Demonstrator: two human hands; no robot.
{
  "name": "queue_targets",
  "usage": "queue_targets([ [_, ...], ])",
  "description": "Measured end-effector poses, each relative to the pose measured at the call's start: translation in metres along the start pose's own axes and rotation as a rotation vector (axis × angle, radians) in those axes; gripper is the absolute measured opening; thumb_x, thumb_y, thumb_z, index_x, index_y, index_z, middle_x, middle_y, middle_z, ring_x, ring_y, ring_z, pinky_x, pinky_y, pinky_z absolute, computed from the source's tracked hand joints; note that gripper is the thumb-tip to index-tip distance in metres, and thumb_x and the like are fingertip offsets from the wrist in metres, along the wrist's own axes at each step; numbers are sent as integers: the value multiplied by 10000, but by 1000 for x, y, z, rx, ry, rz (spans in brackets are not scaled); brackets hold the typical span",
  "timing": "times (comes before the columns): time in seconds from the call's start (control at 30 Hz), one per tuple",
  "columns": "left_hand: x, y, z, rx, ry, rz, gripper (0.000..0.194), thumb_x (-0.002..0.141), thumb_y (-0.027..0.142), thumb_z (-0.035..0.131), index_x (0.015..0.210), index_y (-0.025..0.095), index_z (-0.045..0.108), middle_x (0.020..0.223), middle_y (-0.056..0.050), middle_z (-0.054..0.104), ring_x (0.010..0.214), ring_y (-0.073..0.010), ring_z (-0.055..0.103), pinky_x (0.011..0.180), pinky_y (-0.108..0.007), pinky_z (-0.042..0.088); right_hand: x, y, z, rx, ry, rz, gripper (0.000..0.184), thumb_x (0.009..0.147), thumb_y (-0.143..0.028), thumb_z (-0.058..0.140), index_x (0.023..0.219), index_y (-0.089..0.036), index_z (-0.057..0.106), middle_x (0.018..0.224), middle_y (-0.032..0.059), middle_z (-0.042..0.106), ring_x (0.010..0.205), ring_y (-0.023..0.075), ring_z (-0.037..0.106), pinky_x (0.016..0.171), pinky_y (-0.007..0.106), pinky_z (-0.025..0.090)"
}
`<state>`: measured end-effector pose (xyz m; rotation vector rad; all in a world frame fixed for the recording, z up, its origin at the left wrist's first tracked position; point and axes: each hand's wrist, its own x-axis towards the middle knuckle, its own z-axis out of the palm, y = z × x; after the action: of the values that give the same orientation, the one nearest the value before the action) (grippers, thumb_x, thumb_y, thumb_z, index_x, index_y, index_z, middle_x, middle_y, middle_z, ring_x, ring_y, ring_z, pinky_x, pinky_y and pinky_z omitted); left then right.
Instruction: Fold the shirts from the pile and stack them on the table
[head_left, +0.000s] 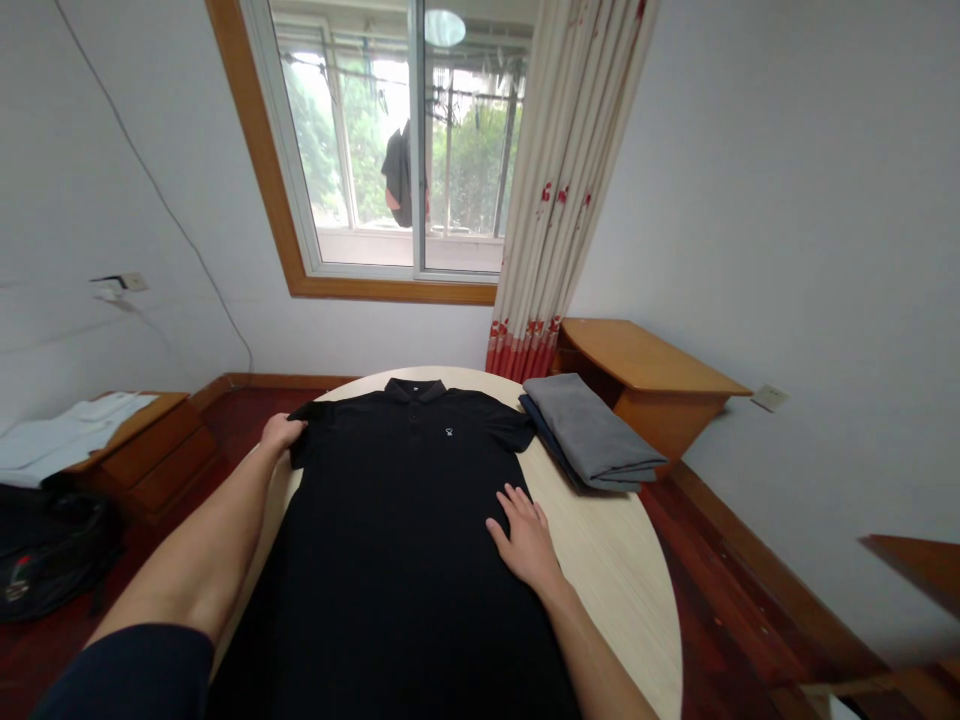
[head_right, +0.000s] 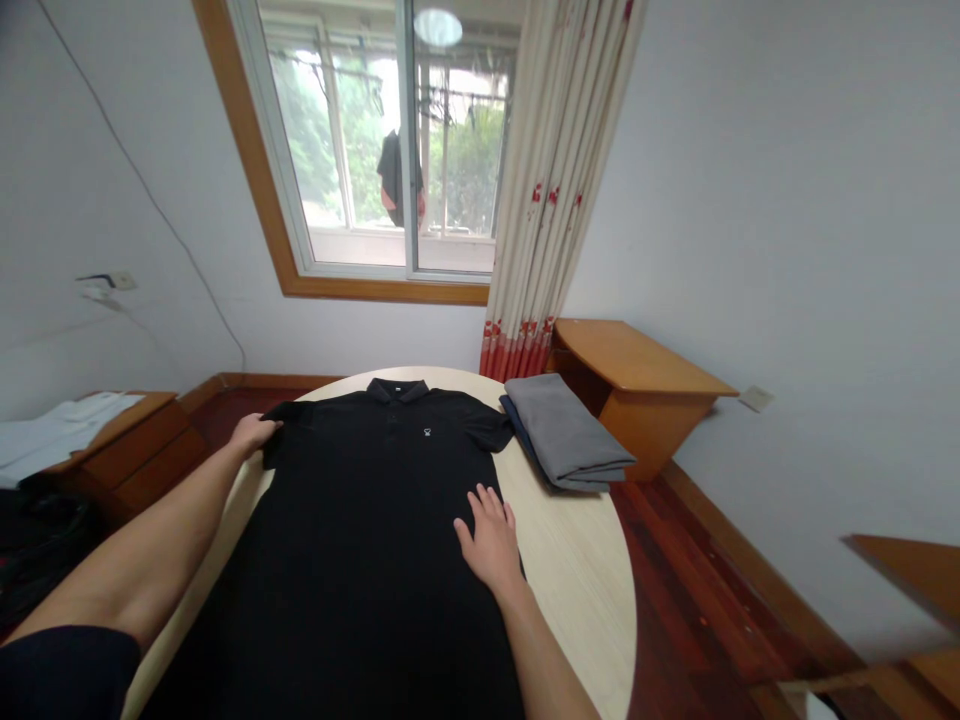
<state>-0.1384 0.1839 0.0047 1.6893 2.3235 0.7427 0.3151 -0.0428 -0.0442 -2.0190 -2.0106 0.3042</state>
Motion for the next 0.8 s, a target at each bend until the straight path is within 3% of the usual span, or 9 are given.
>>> queue_targets([
  [0.1, -3, 22, -5, -11, 31, -63, 294, 834, 209, 613, 1066, 29, 637, 1058, -198, 728, 963, -305, 686, 790, -342, 532, 0, 0, 0, -1, -4, -1, 576, 980, -420, 418, 1493, -165, 479, 1608, 96, 351, 1510, 269, 272, 1225, 475, 201],
  [0.17, -11, 39, -2, -30, 70, -21, 378, 847, 213, 608, 1198, 72, 606, 1186, -179, 704, 1074, -300, 660, 880, -347, 519, 0, 1, 0, 4, -5, -5, 572, 978, -423, 423, 1490, -177, 484, 1609, 92, 350, 1508, 272, 275, 1221, 476, 206],
  [0.23, -24, 55, 4, -56, 58, 122, 427, 854, 259, 619, 1262, 134, 599, 1253, -134, 689, 1114, -279, 649, 939, -341, 506, 0, 2, 0, 9, -6, -12, 573, 977, -427, 424, 1489, -175, 486, 1610, 91, 347, 1508, 272, 275, 1221, 473, 203],
  [0.33, -45, 67, 18, -32, -72, 346, 460, 858, 407, 630, 1267, 195, 632, 1277, -81, 689, 1098, -264, 660, 953, -335, 508, 1, 3, 1, 10, -8, -14, 576, 977, -428, 424, 1485, -165, 488, 1612, 92, 344, 1508, 268, 275, 1224, 466, 196],
  [0.43, -57, 64, 33, 113, -184, 390, 512, 910, 523, 524, 1291, 200, 637, 1348, -91, 653, 1209, -272, 611, 1021, -345, 470, 2, 4, 2, 5, -13, -11, 576, 977, -427, 424, 1485, -163, 488, 1613, 92, 341, 1506, 268, 279, 1225, 467, 194],
  [0.53, -57, 54, 48, 208, -229, 391, 602, 939, 559, 449, 1377, 168, 581, 1521, -128, 495, 1399, -290, 449, 1139, -388, 363, 2, 4, 2, -1, -12, -13, 575, 977, -424, 424, 1487, -164, 485, 1613, 93, 342, 1508, 269, 275, 1226, 470, 194],
  [0.67, -43, 45, 66, 236, -276, 309, 671, 929, 605, 432, 1442, 183, 525, 1598, -154, 367, 1466, -334, 348, 1160, -519, 313, 1, 3, 1, 2, -6, -18, 573, 976, -423, 428, 1487, -170, 488, 1610, 88, 348, 1509, 269, 275, 1229, 470, 196],
  [0.8, -16, 44, 76, 235, -255, 220, 620, 949, 547, 403, 1459, 210, 509, 1616, -166, 322, 1475, -368, 317, 1136, -606, 301, 1, 4, 2, 12, -6, -15, 570, 972, -429, 427, 1485, -189, 494, 1607, 77, 354, 1506, 270, 284, 1228, 480, 203],
])
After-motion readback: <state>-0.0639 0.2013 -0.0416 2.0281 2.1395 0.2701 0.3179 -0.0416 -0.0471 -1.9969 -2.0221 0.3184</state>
